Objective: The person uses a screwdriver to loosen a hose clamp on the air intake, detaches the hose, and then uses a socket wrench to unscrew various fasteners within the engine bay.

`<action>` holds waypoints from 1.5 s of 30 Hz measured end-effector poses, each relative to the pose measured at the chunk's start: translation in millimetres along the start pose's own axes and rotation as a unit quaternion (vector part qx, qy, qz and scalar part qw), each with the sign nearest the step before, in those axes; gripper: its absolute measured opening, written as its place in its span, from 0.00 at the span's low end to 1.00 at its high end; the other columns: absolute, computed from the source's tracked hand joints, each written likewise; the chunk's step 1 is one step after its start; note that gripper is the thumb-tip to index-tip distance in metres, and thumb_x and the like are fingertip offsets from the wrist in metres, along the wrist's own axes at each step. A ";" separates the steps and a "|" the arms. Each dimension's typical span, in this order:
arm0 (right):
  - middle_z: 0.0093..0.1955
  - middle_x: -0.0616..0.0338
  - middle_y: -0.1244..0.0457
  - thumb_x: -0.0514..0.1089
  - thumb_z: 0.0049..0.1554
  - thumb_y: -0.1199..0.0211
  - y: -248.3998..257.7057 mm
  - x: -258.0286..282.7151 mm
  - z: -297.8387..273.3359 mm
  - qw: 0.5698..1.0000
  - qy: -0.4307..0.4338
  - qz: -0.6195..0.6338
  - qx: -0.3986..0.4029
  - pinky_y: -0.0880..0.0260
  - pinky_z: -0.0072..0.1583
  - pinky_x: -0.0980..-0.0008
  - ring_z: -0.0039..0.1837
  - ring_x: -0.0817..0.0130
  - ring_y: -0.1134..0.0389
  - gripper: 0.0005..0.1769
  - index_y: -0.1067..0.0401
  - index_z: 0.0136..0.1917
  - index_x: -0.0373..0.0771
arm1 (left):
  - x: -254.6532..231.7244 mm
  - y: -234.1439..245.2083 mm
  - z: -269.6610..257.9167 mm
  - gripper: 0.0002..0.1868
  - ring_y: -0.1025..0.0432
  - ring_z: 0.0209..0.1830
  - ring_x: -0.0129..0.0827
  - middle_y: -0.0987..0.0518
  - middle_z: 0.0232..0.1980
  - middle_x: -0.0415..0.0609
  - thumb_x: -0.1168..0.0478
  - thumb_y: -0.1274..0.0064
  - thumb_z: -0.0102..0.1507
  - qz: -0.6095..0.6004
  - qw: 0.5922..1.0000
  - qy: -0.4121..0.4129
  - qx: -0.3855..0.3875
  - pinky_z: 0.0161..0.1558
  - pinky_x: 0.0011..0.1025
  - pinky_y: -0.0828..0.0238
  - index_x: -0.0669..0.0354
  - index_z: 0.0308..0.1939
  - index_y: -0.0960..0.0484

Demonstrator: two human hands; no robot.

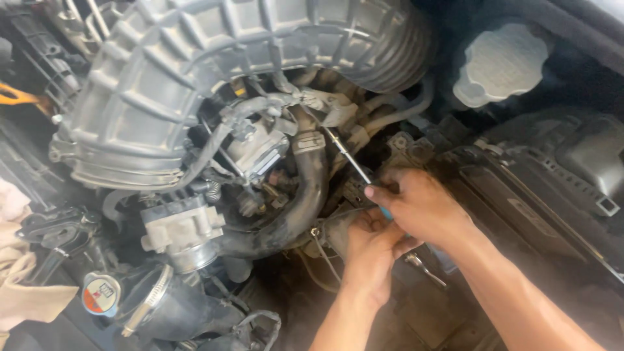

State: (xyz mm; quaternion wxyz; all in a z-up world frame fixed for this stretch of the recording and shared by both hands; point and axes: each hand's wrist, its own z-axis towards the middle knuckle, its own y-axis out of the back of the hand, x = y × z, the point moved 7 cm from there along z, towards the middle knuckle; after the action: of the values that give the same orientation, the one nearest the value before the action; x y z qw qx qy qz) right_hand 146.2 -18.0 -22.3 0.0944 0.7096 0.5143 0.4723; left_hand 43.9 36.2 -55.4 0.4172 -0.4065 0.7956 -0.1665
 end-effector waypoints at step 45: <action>0.47 0.40 0.29 0.58 0.47 0.26 3.0 16.3 5.6 0.996 -0.022 -0.077 -0.050 0.28 0.53 0.57 0.50 0.50 0.26 0.33 0.26 0.54 0.31 | -5.1 4.7 -5.1 0.14 0.22 0.37 0.33 0.19 0.42 0.55 0.66 0.43 0.61 0.030 0.999 0.013 -0.030 0.45 0.33 0.22 0.72 0.45 0.28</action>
State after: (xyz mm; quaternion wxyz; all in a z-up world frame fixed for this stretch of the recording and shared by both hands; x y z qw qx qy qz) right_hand 152.9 -4.1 -14.0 0.1770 0.6725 0.5412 0.4727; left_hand 39.1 42.7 -52.5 0.3995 -0.3927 0.8172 -0.1355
